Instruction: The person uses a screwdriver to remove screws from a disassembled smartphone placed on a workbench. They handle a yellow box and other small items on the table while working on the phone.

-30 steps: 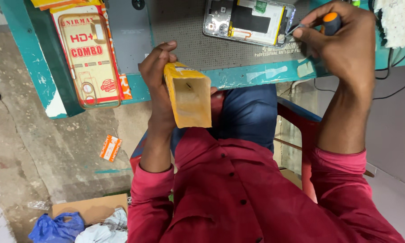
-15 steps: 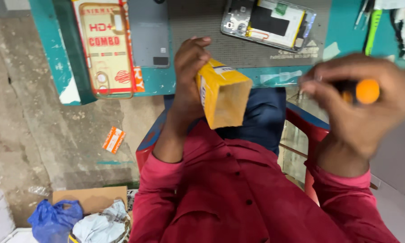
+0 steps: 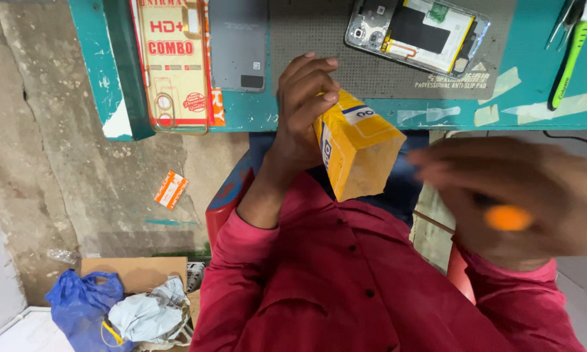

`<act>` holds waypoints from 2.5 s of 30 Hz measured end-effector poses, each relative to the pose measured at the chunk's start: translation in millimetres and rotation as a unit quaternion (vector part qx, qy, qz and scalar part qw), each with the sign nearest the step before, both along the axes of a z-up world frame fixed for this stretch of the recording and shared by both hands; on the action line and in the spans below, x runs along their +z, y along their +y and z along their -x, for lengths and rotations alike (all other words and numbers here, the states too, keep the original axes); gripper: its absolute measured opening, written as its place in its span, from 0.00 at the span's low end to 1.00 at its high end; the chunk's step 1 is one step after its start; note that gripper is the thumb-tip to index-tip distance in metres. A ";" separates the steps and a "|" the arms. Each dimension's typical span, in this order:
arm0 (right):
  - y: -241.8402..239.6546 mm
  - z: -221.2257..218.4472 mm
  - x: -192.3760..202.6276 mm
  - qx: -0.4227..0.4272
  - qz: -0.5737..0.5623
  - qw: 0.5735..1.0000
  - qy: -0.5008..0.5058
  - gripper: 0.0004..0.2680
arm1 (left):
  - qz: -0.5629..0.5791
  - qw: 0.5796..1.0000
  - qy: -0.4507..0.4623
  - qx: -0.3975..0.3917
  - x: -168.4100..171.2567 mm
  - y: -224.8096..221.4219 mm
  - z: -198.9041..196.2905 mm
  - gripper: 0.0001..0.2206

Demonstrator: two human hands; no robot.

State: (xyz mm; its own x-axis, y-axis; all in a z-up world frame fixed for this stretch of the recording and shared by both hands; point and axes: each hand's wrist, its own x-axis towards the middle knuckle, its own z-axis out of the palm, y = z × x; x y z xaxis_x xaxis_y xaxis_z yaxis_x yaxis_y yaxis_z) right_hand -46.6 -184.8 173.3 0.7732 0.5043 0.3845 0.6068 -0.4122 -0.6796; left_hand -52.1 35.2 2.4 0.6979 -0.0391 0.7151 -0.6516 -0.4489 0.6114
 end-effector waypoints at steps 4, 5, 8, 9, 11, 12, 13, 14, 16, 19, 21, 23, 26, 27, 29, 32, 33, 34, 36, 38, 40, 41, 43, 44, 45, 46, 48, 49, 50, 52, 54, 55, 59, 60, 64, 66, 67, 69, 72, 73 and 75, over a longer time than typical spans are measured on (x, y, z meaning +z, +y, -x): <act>-43.2 0.8 -32.9 -0.168 -0.069 0.972 0.147 0.03 | -0.004 1.000 -0.009 0.001 3.7 0.6 -1.5 0.31; -50.2 0.4 -42.8 -0.184 -0.055 0.972 0.136 0.03 | -0.002 1.000 -0.011 0.000 4.7 1.0 -0.7 0.32; -62.3 -15.7 -69.5 -0.178 0.049 0.982 0.031 0.06 | -0.005 1.000 -0.014 -0.002 5.9 2.1 -0.1 0.33; -64.2 -23.3 -74.9 -0.166 0.089 0.982 -0.010 0.08 | -0.007 1.000 -0.015 -0.003 6.1 2.5 -0.2 0.33; -66.2 -30.2 -79.6 -0.151 0.140 0.978 -0.044 0.07 | -0.007 1.000 -0.019 -0.006 6.8 2.0 0.4 0.35; -66.1 -32.0 -81.0 -0.147 0.157 0.975 -0.053 0.07 | -0.007 1.000 -0.021 -0.007 7.2 1.4 0.9 0.36; -64.1 -31.7 -83.3 -0.150 0.158 0.975 -0.047 0.06 | -0.005 1.000 -0.024 -0.008 7.5 1.1 0.8 0.37; -63.0 -32.9 -84.8 -0.156 0.164 0.973 -0.042 0.05 | -0.003 1.000 -0.026 -0.009 7.7 0.8 0.8 0.38; -61.2 -35.2 -88.1 -0.170 0.179 0.968 -0.029 0.05 | 0.000 0.999 -0.033 -0.004 7.3 -0.7 1.5 0.39; -57.7 -36.4 -91.4 -0.166 0.168 0.971 -0.038 0.03 | 0.004 0.999 -0.046 0.008 5.7 -4.5 -0.1 0.41; -55.4 -36.6 -89.7 -0.161 0.167 0.971 -0.057 0.05 | 0.005 0.999 -0.048 0.016 6.0 -5.4 1.8 0.41; -51.5 -36.4 -87.6 -0.167 0.185 0.966 -0.074 0.05 | -0.009 0.998 -0.048 0.035 6.9 -6.0 2.6 0.41; -45.9 -36.5 -86.7 -0.189 0.202 0.957 -0.085 0.04 | -0.006 0.996 -0.057 0.069 11.0 -10.4 3.4 0.40; -44.5 -37.2 -87.2 -0.197 0.216 0.953 -0.084 0.05 | -0.004 0.995 -0.060 0.083 12.6 -10.9 3.3 0.40; -43.1 -38.5 -88.8 -0.210 0.242 0.944 -0.080 0.09 | -0.007 0.994 -0.065 0.082 14.3 -10.5 1.0 0.40; -42.9 -38.6 -91.3 -0.199 0.237 0.947 -0.089 0.07 | -0.009 0.994 -0.069 0.080 15.7 -12.1 0.1 0.39; -43.2 -39.5 -92.0 -0.193 0.238 0.947 -0.097 0.07 | -0.009 0.994 -0.069 0.080 16.0 -12.4 0.6 0.39; -43.7 -41.0 -92.7 -0.188 0.240 0.946 -0.106 0.07 | -0.013 0.995 -0.066 0.079 16.5 -12.2 1.7 0.39; -45.0 -44.6 -93.8 -0.178 0.243 0.946 -0.119 0.06 | -0.021 0.995 -0.061 0.078 17.2 -12.3 3.2 0.39; -46.4 -47.8 -93.9 -0.165 0.245 0.947 -0.128 0.06 | -0.013 0.994 -0.069 0.082 16.2 -13.4 1.4 0.38; -47.7 -49.1 -93.5 -0.158 0.251 0.946 -0.127 0.05 | -0.007 0.993 -0.078 0.086 14.4 -14.8 -0.9 0.38; -48.2 -49.4 -93.6 -0.155 0.254 0.946 -0.127 0.04 | -0.004 0.993 -0.084 0.088 13.4 -15.6 -1.9 0.38; -50.4 -52.4 -94.1 -0.150 0.269 0.943 -0.125 0.04 | 0.001 0.992 -0.093 0.090 10.8 -17.1 -3.8 0.39; -51.4 -53.8 -94.6 -0.148 0.276 0.942 -0.125 0.05 | 0.003 0.991 -0.096 0.090 9.3 -17.7 -4.6 0.39; -52.6 -55.4 -94.9 -0.138 0.268 0.947 -0.113 0.04 | 0.006 0.991 -0.101 0.090 7.9 -18.1 -5.3 0.39; -54.5 -57.2 -94.5 -0.128 0.261 0.951 -0.102 0.04 | 0.010 0.991 -0.101 0.086 6.7 -18.3 -5.6 0.40; -57.0 -57.8 -93.9 -0.111 0.249 0.958 -0.090 0.04 | 0.018 0.992 -0.102 0.077 4.8 -18.4 -5.7 0.41; -58.3 -58.5 -92.5 -0.103 0.245 0.960 -0.089 0.04 | 0.028 0.992 -0.099 0.071 4.0 -18.7 -5.8 0.41; -59.6 -57.2 -89.5 -0.094 0.228 0.966 -0.072 0.03 | 0.038 0.993 -0.096 0.065 3.4 -19.4 -6.1 0.42; -59.4 -50.6 -78.1 -0.070 0.179 0.981 -0.024 0.03 | 0.045 0.993 -0.088 0.058 3.9 -18.4 -5.8 0.43; -55.4 -27.7 -56.9 -0.064 0.114 0.991 0.025 0.04 | 0.042 0.995 -0.074 0.051 5.2 -17.4 -5.0 0.43; -50.5 -13.9 -44.5 -0.059 0.083 0.994 0.032 0.05 | 0.043 0.995 -0.076 0.052 5.5 -17.3 -4.8 0.43; -13.1 9.6 0.7 0.009 0.025 0.999 0.023 0.08 | 0.053 0.994 -0.079 0.054 5.8 -20.4 -7.3 0.43; -2.9 8.5 9.9 0.034 0.053 0.998 0.018 0.09 | 0.056 0.994 -0.079 0.054 6.0 -21.0 -7.6 0.42; 31.4 6.7 22.3 0.022 0.157 0.986 -0.061 0.09 | 0.056 0.994 -0.080 0.057 5.7 -22.0 -5.7 0.42; 32.0 7.3 24.5 0.015 0.158 0.986 -0.042 0.10 | 0.055 0.992 -0.087 0.072 5.0 -21.3 -6.8 0.42; 29.3 8.6 23.9 0.013 0.158 0.987 -0.032 0.11 | 0.056 0.992 -0.084 0.071 5.0 -20.7 -5.9 0.42; 18.8 10.1 19.9 -0.001 0.118 0.992 -0.043 0.10 | 0.056 0.993 -0.078 0.067 5.6 -19.0 -4.2 0.43; 6.8 22.3 4.5 -0.070 0.004 0.998 0.011 0.08 | 0.040 0.991 -0.088 0.087 6.8 -18.8 -4.5 0.43; -1.3 22.0 1.1 -0.077 -0.004 0.997 0.033 0.08 | 0.044 0.990 -0.099 0.094 6.7 -18.9 -5.6 0.44; -20.9 12.5 -3.1 -0.064 0.015 0.996 0.066 0.07 | 0.051 0.985 -0.121 0.109 6.6 -16.3 -9.5 0.46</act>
